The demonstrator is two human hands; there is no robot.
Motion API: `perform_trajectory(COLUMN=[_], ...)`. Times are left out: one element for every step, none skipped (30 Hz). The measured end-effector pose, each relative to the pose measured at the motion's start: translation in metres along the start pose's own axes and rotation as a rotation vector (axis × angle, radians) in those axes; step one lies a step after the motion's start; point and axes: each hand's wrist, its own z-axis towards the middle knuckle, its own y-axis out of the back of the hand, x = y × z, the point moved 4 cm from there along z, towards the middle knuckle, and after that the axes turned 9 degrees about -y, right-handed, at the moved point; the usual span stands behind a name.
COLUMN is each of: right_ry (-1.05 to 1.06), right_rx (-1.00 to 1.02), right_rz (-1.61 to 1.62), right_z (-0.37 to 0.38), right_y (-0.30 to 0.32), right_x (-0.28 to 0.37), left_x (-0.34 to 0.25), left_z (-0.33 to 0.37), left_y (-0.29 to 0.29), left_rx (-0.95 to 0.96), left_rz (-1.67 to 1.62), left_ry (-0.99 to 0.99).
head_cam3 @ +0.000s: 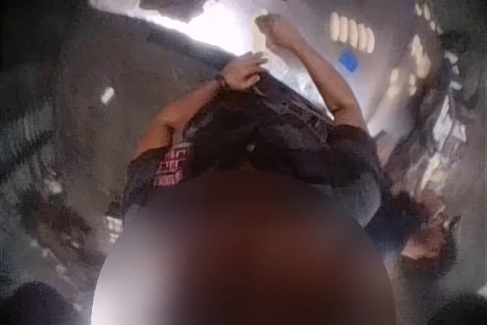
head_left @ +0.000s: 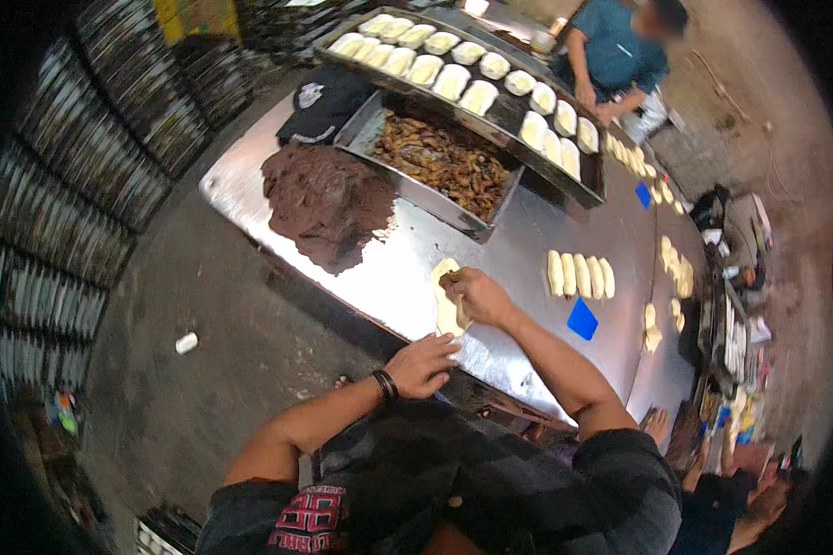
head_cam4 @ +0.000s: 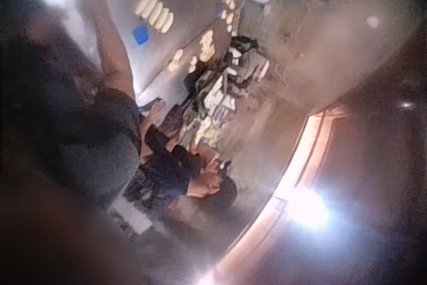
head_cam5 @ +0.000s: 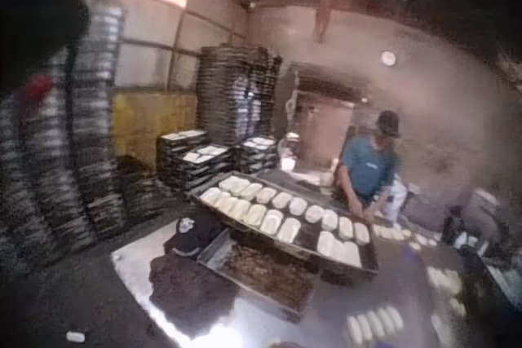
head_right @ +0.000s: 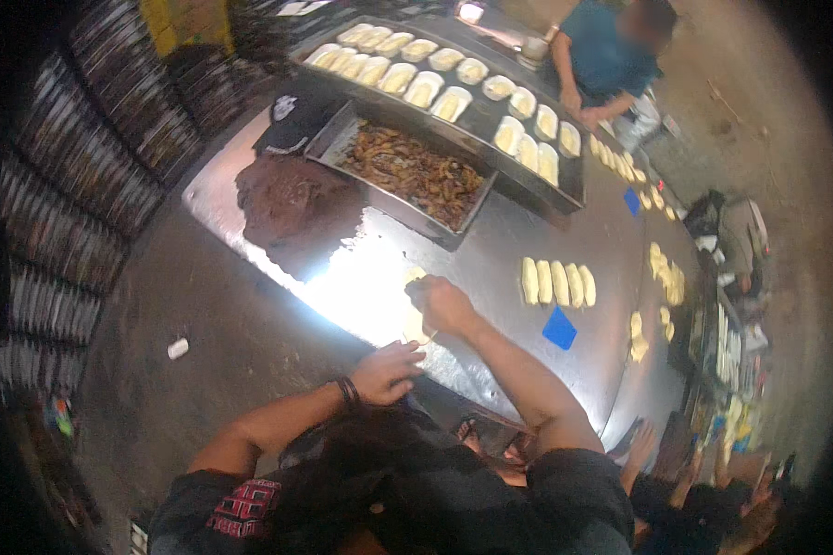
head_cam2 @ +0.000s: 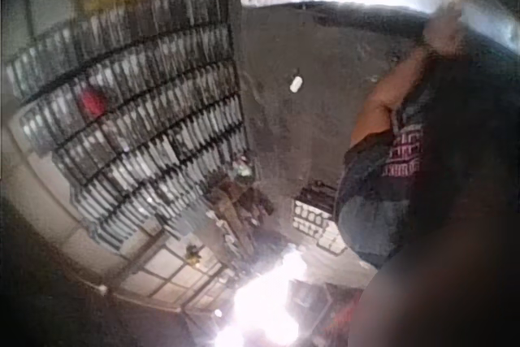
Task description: The person flattens dough pieces, adds a dark filling, rolls them into logs, and places them into paper liners on a tray. They repeat this process continuously while coworkers work nearby.
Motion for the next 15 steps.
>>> perform_trajectory(right_ry=[-0.088, -0.177, -0.150, -0.302, -0.245, -0.175, 0.007, -0.005, -0.082, -0.161, -0.273, -0.315, -0.336, -0.251, -0.050], right_rx=[0.080, -0.058, -0.158, -0.103, 0.107, 0.054, -0.117, -0.010, 0.159, 0.374, 0.540, 0.441, 0.249, 0.121, -0.076], right_rz=[0.088, 0.045, 0.051, 0.050, -0.039, -0.092, -0.142, -0.192, -0.024, 0.139, 0.287, 0.372, 0.462, 0.317, 0.220], right_z=[0.000, -0.003, -0.010, -0.020, -0.034, -0.044, -0.054, -0.057, -0.057, -0.048, -0.030, -0.006, 0.025, 0.057, 0.088], right_y=[0.005, 0.014, 0.026, 0.024, 0.018, 0.017, 0.024, 0.018, 0.012, 0.007, 0.010, 0.017, 0.032, 0.044, 0.057], right_x=[-0.001, 0.004, 0.010, 0.014, 0.024, 0.033, 0.039, 0.034, 0.023, 0.005, -0.022, -0.042, -0.067, -0.085, -0.093], left_x=[0.006, 0.007, 0.012, 0.018, 0.026, 0.036, 0.045, 0.054, 0.059, 0.060, 0.062, 0.066, 0.069, 0.072, 0.074], left_z=[0.002, 0.006, 0.013, 0.023, 0.031, 0.039, 0.043, 0.043, 0.043, 0.041, 0.039, 0.037, 0.033, 0.030, 0.029], left_y=[0.010, 0.025, 0.036, 0.044, 0.052, 0.052, 0.050, 0.050, 0.051, 0.055, 0.058, 0.064, 0.068, 0.073, 0.075], left_rx=[-0.059, -0.260, -0.316, -0.350, -0.383, -0.167, 0.034, 0.181, 0.231, 0.113, 0.052, -0.081, -0.222, -0.368, -0.457], left_rz=[-0.101, -0.029, 0.107, 0.175, 0.248, 0.378, 0.525, 0.532, 0.537, 0.467, 0.400, 0.399, 0.397, 0.394, 0.453], left_ry=[0.063, 0.012, 0.000, 0.004, 0.043, 0.092, 0.147, 0.170, 0.149, 0.097, 0.074, 0.124, 0.180, 0.241, 0.281])
